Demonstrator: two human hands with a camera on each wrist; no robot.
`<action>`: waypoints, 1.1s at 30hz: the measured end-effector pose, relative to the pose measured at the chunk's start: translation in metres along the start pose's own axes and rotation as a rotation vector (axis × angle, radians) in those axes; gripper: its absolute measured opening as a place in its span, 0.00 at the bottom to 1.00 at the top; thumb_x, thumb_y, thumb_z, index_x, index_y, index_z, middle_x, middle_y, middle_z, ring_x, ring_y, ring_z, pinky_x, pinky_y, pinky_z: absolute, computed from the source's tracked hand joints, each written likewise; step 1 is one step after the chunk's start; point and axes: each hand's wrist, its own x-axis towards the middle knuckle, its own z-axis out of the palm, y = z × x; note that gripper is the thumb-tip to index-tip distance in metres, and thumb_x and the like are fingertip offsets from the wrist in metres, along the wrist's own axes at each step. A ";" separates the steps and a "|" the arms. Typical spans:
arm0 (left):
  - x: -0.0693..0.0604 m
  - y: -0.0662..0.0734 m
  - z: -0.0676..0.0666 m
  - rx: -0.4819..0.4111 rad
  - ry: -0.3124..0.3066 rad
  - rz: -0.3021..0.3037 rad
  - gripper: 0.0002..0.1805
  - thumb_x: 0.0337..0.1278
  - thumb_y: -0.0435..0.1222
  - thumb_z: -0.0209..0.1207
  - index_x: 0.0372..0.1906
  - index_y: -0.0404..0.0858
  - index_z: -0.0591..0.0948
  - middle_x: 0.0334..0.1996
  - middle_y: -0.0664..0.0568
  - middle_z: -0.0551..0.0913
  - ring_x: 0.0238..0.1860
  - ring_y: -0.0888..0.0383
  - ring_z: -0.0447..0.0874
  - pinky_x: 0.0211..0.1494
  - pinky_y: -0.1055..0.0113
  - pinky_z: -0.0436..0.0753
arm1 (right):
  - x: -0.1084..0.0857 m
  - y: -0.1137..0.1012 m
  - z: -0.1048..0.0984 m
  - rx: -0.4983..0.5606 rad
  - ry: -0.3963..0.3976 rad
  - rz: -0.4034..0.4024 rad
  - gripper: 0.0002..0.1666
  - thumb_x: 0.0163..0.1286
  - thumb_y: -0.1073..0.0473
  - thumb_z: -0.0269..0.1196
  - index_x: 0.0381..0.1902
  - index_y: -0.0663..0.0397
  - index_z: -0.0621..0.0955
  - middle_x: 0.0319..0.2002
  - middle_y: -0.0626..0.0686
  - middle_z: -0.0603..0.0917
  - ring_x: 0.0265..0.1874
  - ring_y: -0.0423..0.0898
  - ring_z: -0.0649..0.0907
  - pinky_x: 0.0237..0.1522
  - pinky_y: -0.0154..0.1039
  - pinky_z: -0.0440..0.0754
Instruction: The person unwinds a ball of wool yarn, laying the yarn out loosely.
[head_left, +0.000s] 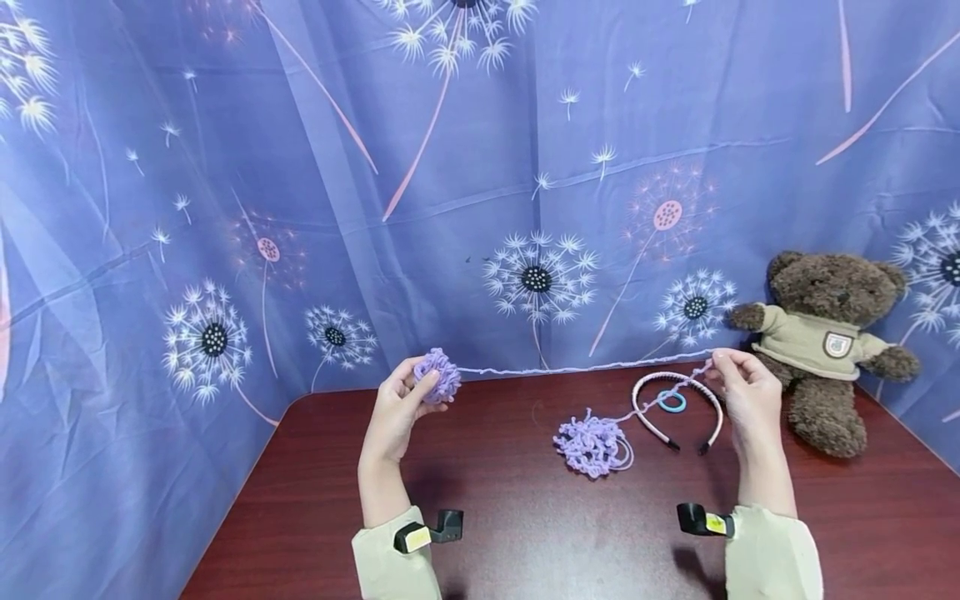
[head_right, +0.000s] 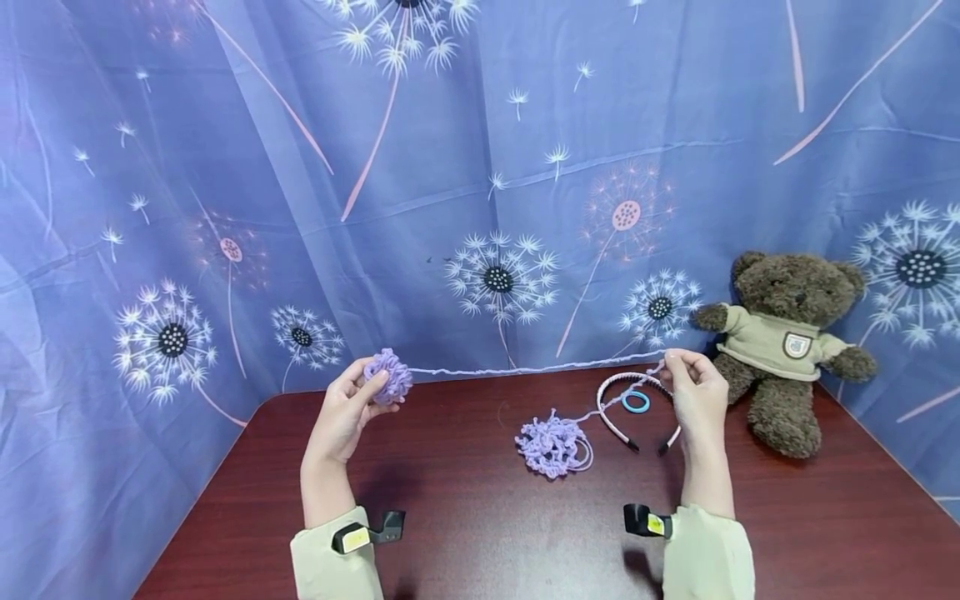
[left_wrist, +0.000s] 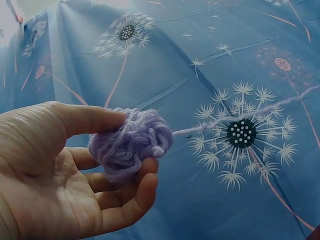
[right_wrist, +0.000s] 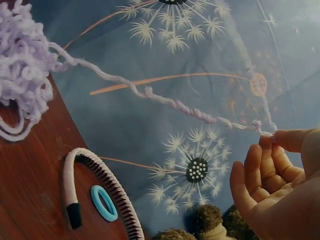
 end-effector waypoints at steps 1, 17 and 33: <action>0.000 0.000 0.001 0.000 -0.004 0.001 0.12 0.66 0.27 0.51 0.52 0.37 0.74 0.32 0.60 0.84 0.28 0.61 0.85 0.35 0.67 0.86 | 0.000 0.001 0.001 -0.013 -0.011 0.009 0.14 0.69 0.67 0.60 0.25 0.45 0.83 0.19 0.41 0.83 0.20 0.32 0.81 0.27 0.21 0.80; 0.007 -0.006 0.023 0.035 -0.099 -0.010 0.15 0.66 0.27 0.52 0.55 0.29 0.73 0.34 0.57 0.81 0.28 0.62 0.84 0.34 0.68 0.85 | -0.009 0.015 0.024 -0.235 -0.209 -0.022 0.13 0.70 0.62 0.60 0.30 0.36 0.82 0.24 0.32 0.83 0.26 0.28 0.80 0.32 0.20 0.81; 0.013 -0.015 0.059 0.163 -0.273 -0.017 0.18 0.65 0.29 0.54 0.58 0.25 0.73 0.34 0.57 0.79 0.31 0.66 0.81 0.36 0.66 0.87 | -0.061 0.033 0.092 -0.574 -0.568 -0.213 0.15 0.70 0.61 0.60 0.50 0.67 0.80 0.34 0.42 0.85 0.32 0.28 0.79 0.41 0.25 0.80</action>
